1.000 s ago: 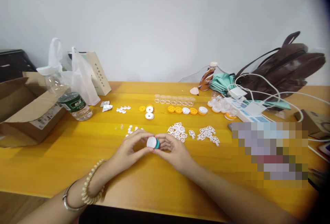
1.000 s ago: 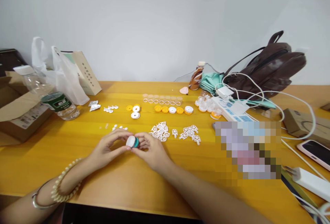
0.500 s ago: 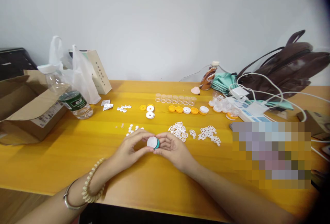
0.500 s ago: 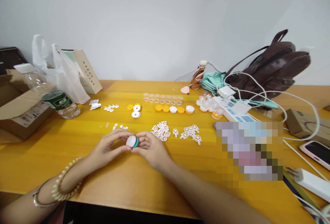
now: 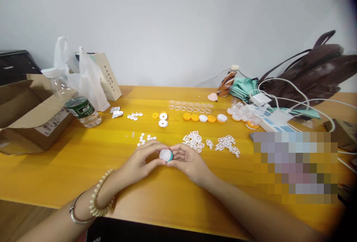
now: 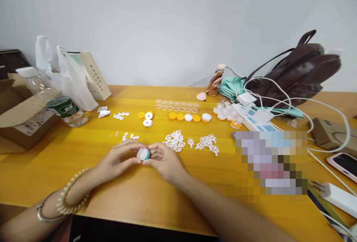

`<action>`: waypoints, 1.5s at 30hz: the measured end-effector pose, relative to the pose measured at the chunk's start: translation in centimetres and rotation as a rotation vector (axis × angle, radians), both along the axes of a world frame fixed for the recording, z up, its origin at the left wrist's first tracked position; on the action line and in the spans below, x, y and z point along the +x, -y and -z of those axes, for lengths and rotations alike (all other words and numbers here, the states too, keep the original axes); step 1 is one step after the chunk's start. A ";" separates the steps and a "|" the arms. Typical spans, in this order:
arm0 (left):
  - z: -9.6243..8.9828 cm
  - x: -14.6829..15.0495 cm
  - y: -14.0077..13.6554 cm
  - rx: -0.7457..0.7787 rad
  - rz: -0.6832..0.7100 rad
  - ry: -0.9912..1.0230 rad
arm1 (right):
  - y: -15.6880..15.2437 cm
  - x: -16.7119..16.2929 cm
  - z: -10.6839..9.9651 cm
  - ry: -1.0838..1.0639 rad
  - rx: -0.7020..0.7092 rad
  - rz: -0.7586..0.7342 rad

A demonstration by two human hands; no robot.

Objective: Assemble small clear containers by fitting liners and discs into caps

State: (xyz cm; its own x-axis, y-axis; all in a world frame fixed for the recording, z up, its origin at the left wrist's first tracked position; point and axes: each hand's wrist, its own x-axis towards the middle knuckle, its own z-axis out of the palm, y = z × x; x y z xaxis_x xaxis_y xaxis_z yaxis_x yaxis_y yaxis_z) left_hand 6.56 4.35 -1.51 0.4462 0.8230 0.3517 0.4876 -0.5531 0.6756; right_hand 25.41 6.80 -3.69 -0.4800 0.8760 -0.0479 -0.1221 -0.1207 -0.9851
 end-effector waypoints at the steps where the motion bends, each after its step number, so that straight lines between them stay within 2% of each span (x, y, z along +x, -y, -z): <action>1: 0.0 0.0 0.0 0.003 -0.002 -0.005 | 0.0 0.0 0.0 0.000 0.001 0.001; 18: 0.3 0.4 0.2 0.059 -0.049 0.000 | 0.3 -0.3 0.6 0.001 -0.011 0.045; 35: 0.4 -0.3 0.0 -0.031 0.031 -0.002 | -0.2 0.1 0.0 0.015 -0.059 -0.064; 45: 0.6 -0.4 0.1 -0.004 0.011 -0.049 | 0.0 0.1 0.4 -0.004 -0.039 -0.061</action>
